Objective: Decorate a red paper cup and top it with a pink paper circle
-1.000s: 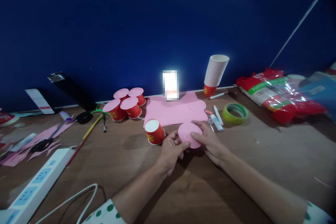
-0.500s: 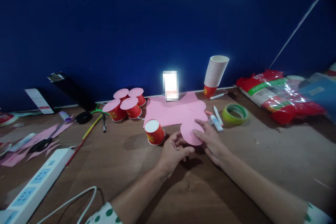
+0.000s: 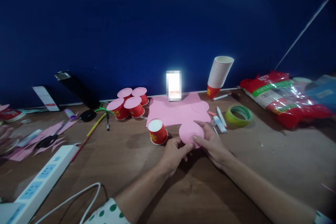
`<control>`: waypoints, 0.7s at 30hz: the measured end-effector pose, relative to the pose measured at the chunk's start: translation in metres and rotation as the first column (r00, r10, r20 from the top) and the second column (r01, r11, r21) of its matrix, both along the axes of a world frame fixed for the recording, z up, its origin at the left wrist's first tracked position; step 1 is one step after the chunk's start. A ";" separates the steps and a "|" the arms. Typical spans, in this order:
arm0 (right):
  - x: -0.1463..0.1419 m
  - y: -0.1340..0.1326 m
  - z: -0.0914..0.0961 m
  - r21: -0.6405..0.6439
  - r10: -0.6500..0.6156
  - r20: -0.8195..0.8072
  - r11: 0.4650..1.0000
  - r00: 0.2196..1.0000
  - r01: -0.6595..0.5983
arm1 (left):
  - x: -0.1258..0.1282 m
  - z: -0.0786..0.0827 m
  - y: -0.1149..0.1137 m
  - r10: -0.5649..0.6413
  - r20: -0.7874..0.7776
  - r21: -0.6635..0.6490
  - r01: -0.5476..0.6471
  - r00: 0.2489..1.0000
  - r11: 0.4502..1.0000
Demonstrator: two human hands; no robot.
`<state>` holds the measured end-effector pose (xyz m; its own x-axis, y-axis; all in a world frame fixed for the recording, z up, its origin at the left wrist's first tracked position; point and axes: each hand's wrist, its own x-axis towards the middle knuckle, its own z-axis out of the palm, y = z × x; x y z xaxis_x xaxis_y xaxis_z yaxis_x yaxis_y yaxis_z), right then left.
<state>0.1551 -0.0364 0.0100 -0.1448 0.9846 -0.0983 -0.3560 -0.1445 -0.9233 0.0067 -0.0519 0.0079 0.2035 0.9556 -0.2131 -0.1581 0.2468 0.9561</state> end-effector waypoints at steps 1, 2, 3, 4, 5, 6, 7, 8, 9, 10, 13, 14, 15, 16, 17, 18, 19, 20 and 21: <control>0.000 0.000 -0.001 0.007 0.003 0.000 1.000 1.000 -0.003 | 0.000 0.001 0.000 -0.005 0.010 0.000 0.005 1.000 1.000; 0.001 0.001 -0.001 0.016 0.001 0.006 1.000 1.000 -0.001 | 0.000 0.001 0.000 -0.002 0.018 -0.001 0.002 1.000 1.000; 0.001 0.001 -0.002 0.025 0.000 0.017 1.000 1.000 0.000 | 0.000 0.001 0.000 0.007 0.021 -0.001 -0.007 1.000 1.000; 0.001 0.001 -0.002 0.028 0.003 0.031 1.000 1.000 -0.004 | 0.000 0.001 -0.001 0.019 0.019 -0.003 -0.019 1.000 1.000; 0.000 0.000 -0.002 0.029 0.006 0.044 1.000 0.999 -0.007 | 0.001 0.001 -0.001 0.033 0.014 -0.007 -0.033 0.999 0.999; 0.000 0.000 -0.002 0.028 0.006 0.053 1.000 0.999 -0.008 | 0.001 0.001 -0.001 0.050 0.009 -0.015 -0.050 0.999 0.999; 0.000 -0.001 -0.001 0.025 0.006 0.055 1.000 0.998 -0.007 | 0.001 0.001 -0.001 0.065 0.005 -0.023 -0.065 0.998 0.998; -0.001 -0.001 -0.001 0.024 0.003 0.051 1.000 0.999 -0.004 | 0.001 0.001 -0.001 0.078 0.004 -0.031 -0.078 0.997 0.996; -0.001 -0.001 0.000 0.023 -0.001 0.043 1.000 0.999 0.000 | 0.001 0.001 -0.001 0.086 0.007 -0.037 -0.085 0.996 0.996; -0.001 -0.001 0.000 0.020 -0.005 0.032 1.000 0.999 0.004 | 0.001 0.001 0.000 0.085 0.014 -0.039 -0.085 0.996 0.996; 0.000 0.000 0.001 -0.002 -0.017 0.004 1.000 1.000 0.017 | 0.001 0.001 0.000 0.041 0.034 -0.026 -0.040 0.999 0.999; 0.000 0.000 0.001 -0.012 -0.028 -0.005 1.000 1.000 0.028 | 0.000 0.001 0.000 0.024 0.032 -0.022 -0.024 0.999 0.999; 0.001 0.000 0.001 -0.020 -0.041 -0.014 0.999 0.999 0.040 | 0.000 0.001 0.001 0.014 0.025 -0.018 -0.013 1.000 1.000; 0.001 0.001 0.001 -0.024 -0.052 -0.020 0.998 0.998 0.051 | 0.000 0.000 0.001 0.010 0.015 -0.016 -0.009 1.000 1.000; 0.001 0.001 0.001 -0.027 -0.059 -0.022 0.998 0.998 0.058 | 0.000 0.000 0.001 0.009 0.005 -0.013 -0.009 1.000 1.000; 0.001 0.002 0.001 -0.026 -0.063 -0.020 0.998 0.998 0.062 | 0.000 0.000 0.001 0.009 0.000 -0.010 -0.009 1.000 1.000; 0.001 0.002 0.001 -0.023 -0.065 -0.015 0.998 0.998 0.064 | 0.000 -0.001 0.001 0.011 0.000 -0.007 -0.011 1.000 1.000; 0.001 0.003 0.000 -0.018 -0.064 -0.009 0.998 0.998 0.064 | -0.001 -0.001 0.002 0.011 0.003 -0.006 -0.011 1.000 1.000; 0.001 0.004 0.000 -0.009 -0.067 0.000 0.998 0.998 0.067 | -0.001 -0.001 0.003 0.009 0.009 -0.006 -0.009 1.000 1.000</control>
<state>0.1566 -0.0323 0.0098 -0.0784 0.9911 -0.1074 -0.3654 -0.1288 -0.9219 0.0057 -0.0493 0.0069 0.1967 0.9562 -0.2166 -0.1686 0.2506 0.9533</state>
